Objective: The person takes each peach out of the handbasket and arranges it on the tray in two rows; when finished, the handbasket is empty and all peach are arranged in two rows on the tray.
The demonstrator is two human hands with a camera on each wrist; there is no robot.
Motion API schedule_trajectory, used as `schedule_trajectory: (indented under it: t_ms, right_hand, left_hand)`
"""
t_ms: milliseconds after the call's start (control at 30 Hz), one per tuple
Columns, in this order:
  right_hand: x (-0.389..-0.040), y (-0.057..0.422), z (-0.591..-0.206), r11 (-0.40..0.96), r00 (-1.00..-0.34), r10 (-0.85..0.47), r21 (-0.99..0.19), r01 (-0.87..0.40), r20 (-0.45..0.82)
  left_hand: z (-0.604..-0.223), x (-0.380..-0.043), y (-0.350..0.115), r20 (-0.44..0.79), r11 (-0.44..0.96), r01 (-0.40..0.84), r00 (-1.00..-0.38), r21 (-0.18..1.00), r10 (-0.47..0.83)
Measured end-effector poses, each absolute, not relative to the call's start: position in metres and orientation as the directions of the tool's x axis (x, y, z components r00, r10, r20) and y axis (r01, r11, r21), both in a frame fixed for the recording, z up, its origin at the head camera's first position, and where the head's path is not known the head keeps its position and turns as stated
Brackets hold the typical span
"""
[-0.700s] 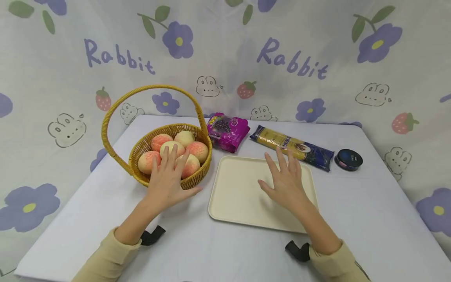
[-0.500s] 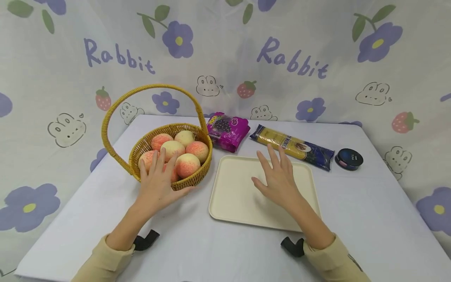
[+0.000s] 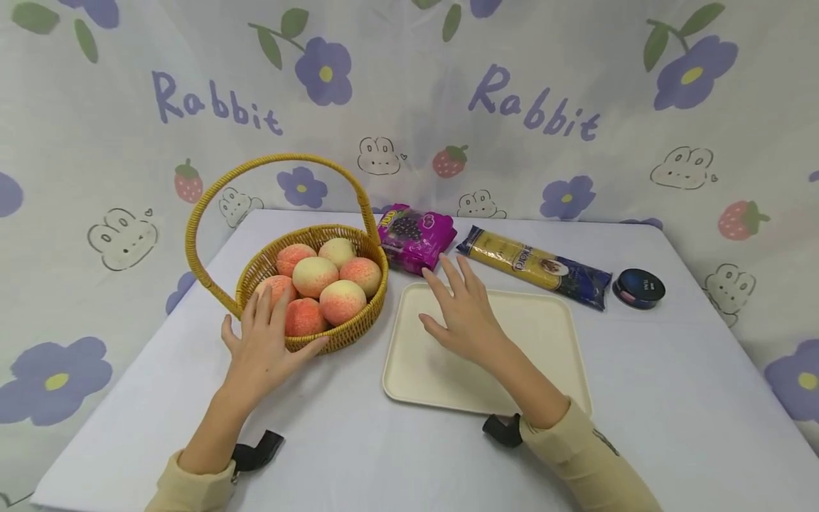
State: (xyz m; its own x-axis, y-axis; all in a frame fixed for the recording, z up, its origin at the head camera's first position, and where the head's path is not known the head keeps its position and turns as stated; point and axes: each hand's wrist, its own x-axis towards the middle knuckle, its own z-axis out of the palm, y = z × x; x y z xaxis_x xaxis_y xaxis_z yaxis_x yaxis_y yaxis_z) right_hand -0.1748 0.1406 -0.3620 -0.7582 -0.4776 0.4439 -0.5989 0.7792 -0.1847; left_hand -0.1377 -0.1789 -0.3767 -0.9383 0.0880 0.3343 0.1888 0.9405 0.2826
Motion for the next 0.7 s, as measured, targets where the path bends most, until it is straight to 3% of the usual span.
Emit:
schedule_trajectory:
  t_ms: [200,533,700]
  right_hand:
    - [-0.183,0.114,-0.355,0.729,-0.722,-0.536,-0.191,-0.657,0.438]
    - [-0.199,0.055,-0.352,0.575,-0.599,-0.692,-0.194,-0.795,0.402]
    - [-0.204,0.03,-0.353,0.56,-0.593,-0.738,-0.198,-0.805,0.322]
  left_hand:
    - [-0.384,-0.133,-0.189,0.258,0.92,0.174,-0.962,0.352,0.084]
    - [-0.395,-0.139,-0.195,0.366,0.904,0.245,-0.924,0.351,0.109]
    - [-0.402,-0.142,-0.195,0.439,0.902,0.297,-0.888,0.314,0.14]
